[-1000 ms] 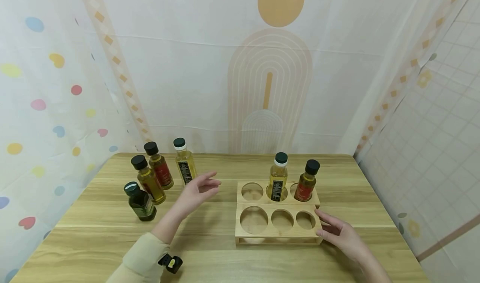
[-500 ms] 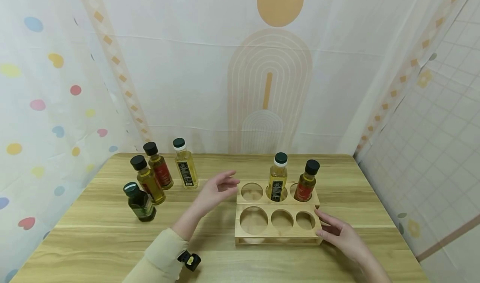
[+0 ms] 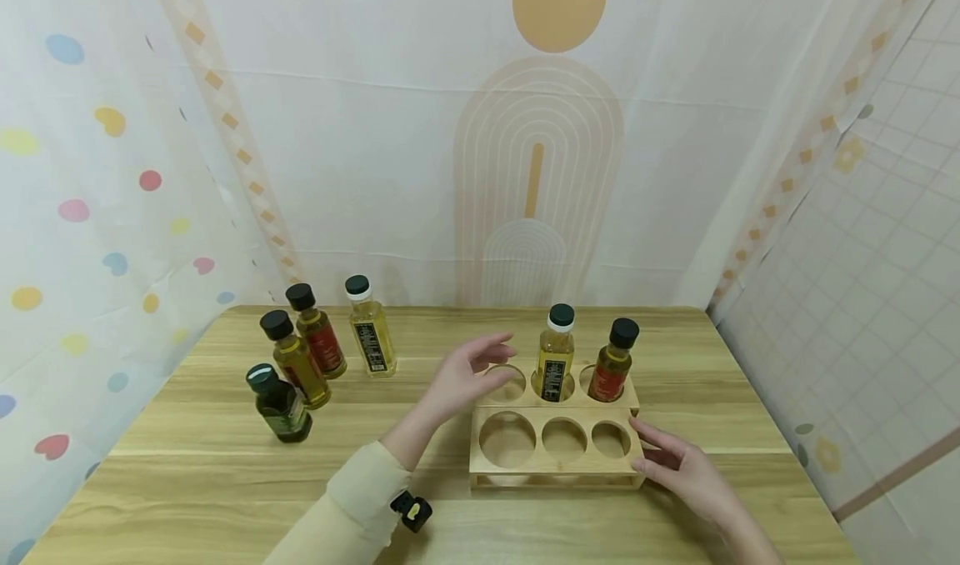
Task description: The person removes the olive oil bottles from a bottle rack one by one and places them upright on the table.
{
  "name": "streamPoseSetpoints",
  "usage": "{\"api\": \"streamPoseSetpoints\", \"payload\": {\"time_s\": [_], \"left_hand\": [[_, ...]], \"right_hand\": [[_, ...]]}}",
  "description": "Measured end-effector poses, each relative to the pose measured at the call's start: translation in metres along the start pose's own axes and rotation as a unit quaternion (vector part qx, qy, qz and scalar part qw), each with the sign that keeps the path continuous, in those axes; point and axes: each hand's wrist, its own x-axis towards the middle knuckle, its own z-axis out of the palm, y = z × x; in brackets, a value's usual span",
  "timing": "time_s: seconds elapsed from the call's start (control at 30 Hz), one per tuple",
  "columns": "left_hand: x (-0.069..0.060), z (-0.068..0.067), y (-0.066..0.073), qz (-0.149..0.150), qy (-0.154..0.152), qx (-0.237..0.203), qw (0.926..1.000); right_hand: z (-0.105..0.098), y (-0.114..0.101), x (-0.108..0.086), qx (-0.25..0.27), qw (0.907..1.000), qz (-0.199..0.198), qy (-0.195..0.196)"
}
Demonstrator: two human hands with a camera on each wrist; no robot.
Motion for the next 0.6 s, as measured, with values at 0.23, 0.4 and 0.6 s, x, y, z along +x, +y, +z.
{"api": "streamPoseSetpoints", "payload": {"time_s": [0.23, 0.4, 0.6], "left_hand": [[0.011, 0.011, 0.006, 0.011, 0.001, 0.013, 0.9998], [0.017, 0.015, 0.01, 0.015, -0.003, 0.017, 0.9998], [0.024, 0.021, 0.012, 0.004, -0.002, 0.02, 0.9998]], "right_hand": [[0.0, 0.0, 0.0, 0.001, 1.0, 0.001, 0.001], [-0.001, 0.0, 0.0, 0.0, 1.0, 0.001, 0.001], [-0.001, 0.001, 0.0, 0.007, 0.9999, -0.003, -0.01]]}}
